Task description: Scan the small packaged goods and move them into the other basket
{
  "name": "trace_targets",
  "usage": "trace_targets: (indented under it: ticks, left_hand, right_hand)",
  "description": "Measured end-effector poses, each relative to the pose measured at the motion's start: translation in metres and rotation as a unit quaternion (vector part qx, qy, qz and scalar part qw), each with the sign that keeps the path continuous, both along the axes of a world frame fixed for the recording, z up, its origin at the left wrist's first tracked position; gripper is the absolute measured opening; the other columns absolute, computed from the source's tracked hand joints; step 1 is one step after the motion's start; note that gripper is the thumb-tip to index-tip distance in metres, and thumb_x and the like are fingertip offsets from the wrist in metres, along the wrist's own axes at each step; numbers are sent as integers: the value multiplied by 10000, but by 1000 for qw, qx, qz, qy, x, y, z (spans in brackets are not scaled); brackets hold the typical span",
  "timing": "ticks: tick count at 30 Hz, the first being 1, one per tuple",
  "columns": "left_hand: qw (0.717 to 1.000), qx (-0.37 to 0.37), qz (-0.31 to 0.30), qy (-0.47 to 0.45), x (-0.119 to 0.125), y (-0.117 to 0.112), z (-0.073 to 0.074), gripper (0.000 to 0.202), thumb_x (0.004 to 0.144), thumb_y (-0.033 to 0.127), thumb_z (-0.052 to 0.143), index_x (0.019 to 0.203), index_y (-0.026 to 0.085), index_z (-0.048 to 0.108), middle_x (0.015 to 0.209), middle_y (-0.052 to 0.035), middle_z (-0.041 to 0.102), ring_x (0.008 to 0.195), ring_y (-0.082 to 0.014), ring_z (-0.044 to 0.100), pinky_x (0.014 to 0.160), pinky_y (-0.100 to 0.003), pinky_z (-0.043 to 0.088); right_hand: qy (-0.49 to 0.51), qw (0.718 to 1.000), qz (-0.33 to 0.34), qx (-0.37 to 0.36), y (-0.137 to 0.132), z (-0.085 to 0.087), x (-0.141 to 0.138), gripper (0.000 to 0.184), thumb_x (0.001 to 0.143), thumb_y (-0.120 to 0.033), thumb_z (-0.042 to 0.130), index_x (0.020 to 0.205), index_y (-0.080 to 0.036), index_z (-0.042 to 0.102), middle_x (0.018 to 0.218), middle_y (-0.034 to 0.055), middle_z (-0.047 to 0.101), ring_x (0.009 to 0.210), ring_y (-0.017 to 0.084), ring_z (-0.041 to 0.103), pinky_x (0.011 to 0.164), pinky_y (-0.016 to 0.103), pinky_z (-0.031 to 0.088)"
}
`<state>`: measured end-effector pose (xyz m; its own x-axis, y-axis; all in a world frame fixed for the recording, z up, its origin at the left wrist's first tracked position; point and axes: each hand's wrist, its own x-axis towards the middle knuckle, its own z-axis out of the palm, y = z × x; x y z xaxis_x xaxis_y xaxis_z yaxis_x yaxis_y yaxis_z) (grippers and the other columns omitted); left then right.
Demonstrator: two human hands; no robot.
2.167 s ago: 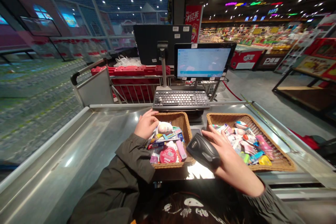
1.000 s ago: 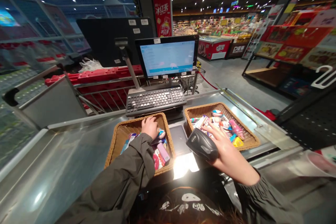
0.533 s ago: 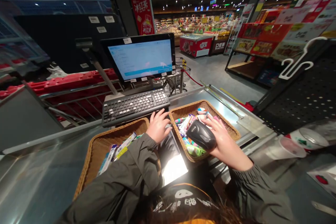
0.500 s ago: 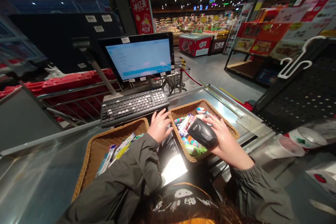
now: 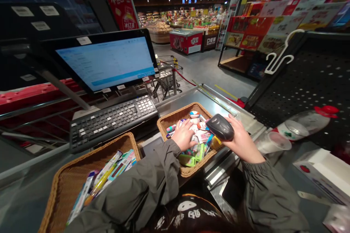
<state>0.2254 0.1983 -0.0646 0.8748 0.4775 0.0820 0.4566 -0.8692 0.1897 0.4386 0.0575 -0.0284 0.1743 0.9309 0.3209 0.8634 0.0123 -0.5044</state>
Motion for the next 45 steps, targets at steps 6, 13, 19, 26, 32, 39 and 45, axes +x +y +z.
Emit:
trace_targets:
  ticks: [6, 13, 19, 26, 32, 39, 45]
  left_hand:
    - [999, -1, 26, 18, 52, 3, -23, 238, 868, 300, 538, 946, 158, 712, 1488, -156, 431, 1423, -358, 296, 1140, -672, 167]
    - [999, -24, 44, 5, 75, -9, -37, 318, 857, 113, 429, 1015, 128, 705, 1396, -164, 538, 1400, -353, 352, 1188, -595, 89]
    - [994, -53, 93, 12, 75, -7, -34, 230, 773, 183, 578, 946, 136, 723, 1246, -165, 644, 1319, -389, 446, 1146, -618, 202]
    - [991, -50, 128, -6, 38, -2, 2, 202, 761, 170, 577, 901, 177, 723, 1215, -105, 671, 1310, -343, 466, 1128, -641, 209]
    - [981, 10, 182, -68, -52, -1, 65, 148, 772, 200, 593, 638, 204, 657, 1295, -51, 640, 1358, -329, 420, 1124, -686, 176]
    - [949, 88, 257, -161, -149, -33, 99, 183, 861, 239, 531, 706, 203, 622, 1413, -62, 542, 1429, -332, 304, 1117, -704, 152]
    - [910, 117, 326, -229, -200, -61, 97, 180, 891, 242, 488, 766, 213, 615, 1438, -60, 510, 1451, -308, 263, 1133, -672, 147]
  right_hand:
    - [8, 1000, -16, -8, 0, -8, 17, 537, 793, -367, 628, 1290, -203, 512, 1386, 149, 519, 1417, 401, 305, 1128, 665, 214]
    - [13, 1000, -21, -3, 3, -10, 25, 572, 796, -377, 646, 1315, -186, 505, 1340, 161, 559, 1411, 389, 323, 1122, 638, 257]
    - [7, 1000, -12, -2, 0, -12, 26, 574, 785, -375, 652, 1307, -184, 513, 1341, 162, 559, 1404, 402, 332, 1114, 644, 265]
    - [1, 1000, -15, 5, -7, -4, 12, 553, 789, -338, 626, 1311, -201, 503, 1388, 154, 515, 1422, 396, 300, 1129, 669, 210]
    - [-14, 999, 16, 30, -10, 3, -14, 594, 788, -309, 621, 1348, -226, 443, 1398, 144, 506, 1427, 392, 293, 1119, 673, 229]
    - [-50, 991, 87, 87, 7, 15, -67, 592, 787, -281, 599, 1353, -209, 441, 1409, 151, 492, 1438, 383, 275, 1126, 655, 245]
    - [-85, 973, 175, 126, 19, 37, -122, 494, 823, -227, 547, 1312, -191, 486, 1447, 158, 449, 1456, 368, 232, 1143, 656, 216]
